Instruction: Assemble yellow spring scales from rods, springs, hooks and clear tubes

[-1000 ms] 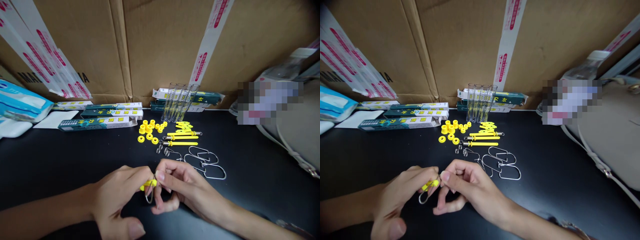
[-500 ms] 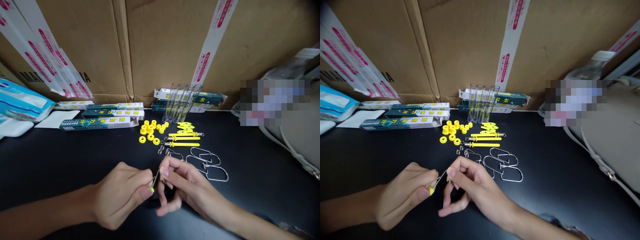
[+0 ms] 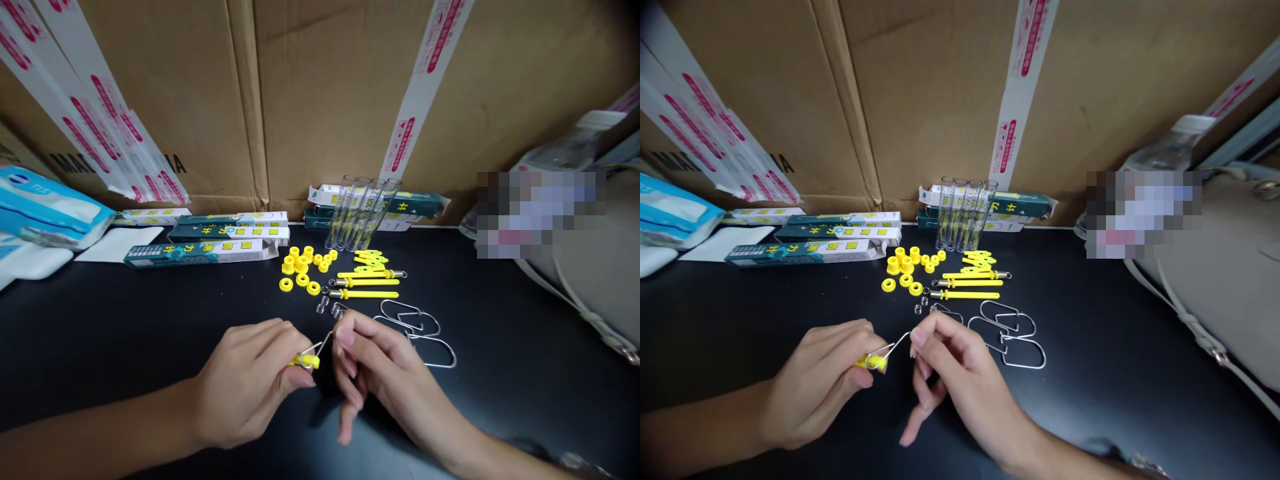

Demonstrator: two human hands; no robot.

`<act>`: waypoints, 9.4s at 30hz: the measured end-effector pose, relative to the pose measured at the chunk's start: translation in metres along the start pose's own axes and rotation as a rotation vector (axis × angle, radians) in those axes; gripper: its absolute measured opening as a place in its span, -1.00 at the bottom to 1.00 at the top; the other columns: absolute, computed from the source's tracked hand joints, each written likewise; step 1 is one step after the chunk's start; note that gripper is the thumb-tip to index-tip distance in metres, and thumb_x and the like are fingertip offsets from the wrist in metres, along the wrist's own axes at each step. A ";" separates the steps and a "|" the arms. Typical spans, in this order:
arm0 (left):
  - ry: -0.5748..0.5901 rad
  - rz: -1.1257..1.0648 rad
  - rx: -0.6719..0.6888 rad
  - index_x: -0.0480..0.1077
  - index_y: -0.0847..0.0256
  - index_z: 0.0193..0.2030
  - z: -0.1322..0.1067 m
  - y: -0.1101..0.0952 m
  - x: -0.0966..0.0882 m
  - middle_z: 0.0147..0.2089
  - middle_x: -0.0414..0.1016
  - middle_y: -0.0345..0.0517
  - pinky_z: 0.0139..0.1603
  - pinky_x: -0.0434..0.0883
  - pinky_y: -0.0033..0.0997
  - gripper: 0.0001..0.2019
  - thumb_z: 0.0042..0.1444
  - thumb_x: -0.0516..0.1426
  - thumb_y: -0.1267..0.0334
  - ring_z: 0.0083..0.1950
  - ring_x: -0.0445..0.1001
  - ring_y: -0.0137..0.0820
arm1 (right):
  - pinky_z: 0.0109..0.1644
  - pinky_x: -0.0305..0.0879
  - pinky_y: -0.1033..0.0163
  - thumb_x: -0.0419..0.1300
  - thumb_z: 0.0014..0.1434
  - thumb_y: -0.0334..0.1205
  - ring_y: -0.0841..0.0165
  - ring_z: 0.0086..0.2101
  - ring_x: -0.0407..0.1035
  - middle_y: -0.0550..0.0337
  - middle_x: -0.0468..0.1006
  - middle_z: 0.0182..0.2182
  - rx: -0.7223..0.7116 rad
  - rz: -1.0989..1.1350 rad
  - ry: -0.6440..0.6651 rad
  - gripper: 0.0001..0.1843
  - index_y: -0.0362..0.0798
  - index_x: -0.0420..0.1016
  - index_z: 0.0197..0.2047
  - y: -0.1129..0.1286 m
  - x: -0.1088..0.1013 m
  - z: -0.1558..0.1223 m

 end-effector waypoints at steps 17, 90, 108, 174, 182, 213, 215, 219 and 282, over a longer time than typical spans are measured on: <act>-0.092 0.081 0.043 0.31 0.18 -0.21 -0.004 -0.003 -0.003 -0.43 0.50 -0.25 -0.39 0.27 -0.45 -0.72 0.47 -0.05 0.09 -0.48 0.33 -0.47 | -0.71 0.09 0.62 0.23 0.31 0.10 0.59 -0.72 0.35 0.39 0.39 -0.64 0.155 -0.256 0.122 -0.58 -0.07 0.30 -0.37 0.006 -0.001 -0.006; -0.151 0.059 0.109 0.41 0.17 -0.23 -0.012 -0.012 0.008 -0.44 0.48 -0.14 -0.36 0.38 -0.26 -0.83 0.33 0.02 0.23 -0.46 0.39 -0.34 | -0.58 0.07 0.38 0.19 0.31 0.14 0.50 -0.62 0.13 0.20 0.61 -0.46 -0.113 -0.472 -0.185 -0.61 -0.03 0.39 -0.11 0.021 -0.009 -0.003; -0.287 -0.648 -0.617 0.61 0.23 -0.14 0.004 0.043 -0.004 -0.14 0.67 -0.01 -0.18 0.54 -0.36 -0.79 0.31 0.19 0.16 -0.19 0.58 -0.32 | -0.59 0.12 0.41 0.29 0.23 0.09 0.57 -0.66 0.20 0.17 0.63 -0.40 0.002 -0.565 -0.094 -0.60 -0.04 0.43 -0.06 0.003 -0.001 -0.003; 0.027 -1.019 -0.896 0.45 0.29 -0.05 0.006 0.034 0.009 -0.43 0.59 -0.16 -0.66 0.43 -0.62 -0.71 0.13 0.32 0.23 -0.51 0.58 -0.39 | -0.14 0.52 0.16 0.32 0.21 0.07 0.21 -0.19 0.57 0.08 0.68 -0.15 -0.491 -0.997 -0.481 -0.59 0.05 0.59 0.04 0.089 -0.077 0.021; 0.148 -0.826 -0.842 0.44 0.21 0.05 0.002 0.032 0.007 -0.48 0.48 -0.30 -0.68 0.38 -0.65 -0.69 0.16 0.24 0.31 -0.63 0.45 -0.52 | -0.19 0.53 0.32 0.39 0.19 -0.14 0.37 -0.35 0.56 0.19 0.66 -0.38 -0.359 -0.515 -0.216 -0.86 0.00 0.56 -0.31 0.033 -0.012 0.009; 0.150 -0.716 -0.715 0.41 0.19 -0.06 -0.003 0.027 0.007 -0.47 0.51 -0.27 -0.56 0.41 -0.57 -0.83 0.22 0.21 0.29 -0.57 0.56 -0.44 | -0.35 0.50 0.33 0.49 0.07 -0.18 0.41 -0.47 0.51 0.26 0.59 -0.47 -0.226 -0.310 -0.150 -0.76 -0.02 0.55 -0.25 0.022 -0.016 0.008; 0.148 -0.713 -0.700 0.40 0.19 -0.06 -0.002 0.027 0.007 -0.47 0.51 -0.27 -0.54 0.43 -0.57 -0.83 0.22 0.22 0.30 -0.56 0.56 -0.45 | -0.35 0.50 0.32 0.48 0.08 -0.18 0.41 -0.48 0.51 0.26 0.59 -0.48 -0.237 -0.313 -0.146 -0.76 -0.02 0.55 -0.25 0.022 -0.016 0.008; 0.153 -0.721 -0.695 0.40 0.20 -0.07 -0.001 0.026 0.007 -0.48 0.51 -0.27 -0.58 0.42 -0.59 -0.84 0.22 0.21 0.30 -0.58 0.55 -0.46 | -0.35 0.49 0.36 0.43 0.16 -0.22 0.45 -0.47 0.49 0.24 0.62 -0.44 -0.281 -0.337 -0.160 -0.85 -0.01 0.55 -0.24 0.023 -0.017 0.007; 0.095 -0.733 -0.943 0.17 0.13 -0.34 0.002 0.032 0.014 -0.70 0.36 -0.42 -0.82 0.09 -0.77 -0.74 0.28 0.12 0.09 -0.80 0.22 -0.61 | -0.29 0.54 0.38 0.38 0.19 -0.23 0.39 -0.41 0.59 0.23 0.66 -0.40 -0.425 -0.743 -0.255 -0.88 -0.01 0.53 -0.35 0.012 -0.006 0.007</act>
Point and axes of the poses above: each hand's wrist, its own z-axis towards the middle knuckle, its own x-axis out of the palm, y = z × x, the point moved 3 cm from there along z, towards the middle knuckle
